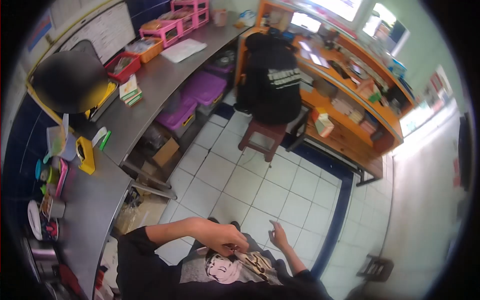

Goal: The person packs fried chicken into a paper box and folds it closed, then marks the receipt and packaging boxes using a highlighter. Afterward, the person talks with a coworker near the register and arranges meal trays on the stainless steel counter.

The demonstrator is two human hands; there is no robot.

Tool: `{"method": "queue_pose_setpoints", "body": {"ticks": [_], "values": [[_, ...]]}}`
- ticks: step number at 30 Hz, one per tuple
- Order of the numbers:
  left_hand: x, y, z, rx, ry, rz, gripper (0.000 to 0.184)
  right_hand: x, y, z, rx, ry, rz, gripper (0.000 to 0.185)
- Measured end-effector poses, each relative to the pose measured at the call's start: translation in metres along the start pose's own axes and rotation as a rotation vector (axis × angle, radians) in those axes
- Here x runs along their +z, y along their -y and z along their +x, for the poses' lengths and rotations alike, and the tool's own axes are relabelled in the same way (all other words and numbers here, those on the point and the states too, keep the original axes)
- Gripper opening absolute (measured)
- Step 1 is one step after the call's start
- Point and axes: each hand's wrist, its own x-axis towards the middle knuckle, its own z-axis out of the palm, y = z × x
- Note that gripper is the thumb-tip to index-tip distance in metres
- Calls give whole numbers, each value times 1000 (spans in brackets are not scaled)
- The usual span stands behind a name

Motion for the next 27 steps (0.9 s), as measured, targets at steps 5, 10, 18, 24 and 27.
{"method": "queue_pose_setpoints", "body": {"ticks": [5, 10, 18, 24, 27], "values": [[-67, 28, -46, -41, -251, -125, 22, -27, 55, 170, -74, 175, 91, 54], [-146, 93, -93, -135, -558, -345, 16, 22, 33, 272, -12, 223, 23, 60], [-127, 357, -156, -1072, -822, -335, 77, 131, -3, 289, 613, 893, 33, 79], [-147, 409, -131, -1333, -671, -393, 99, 156, 49, 401, 588, 969, -253, 94], [-161, 434, -126, -1387, -659, -337, 94, 169, 90, 450, 601, 1053, -404, 100]]}}
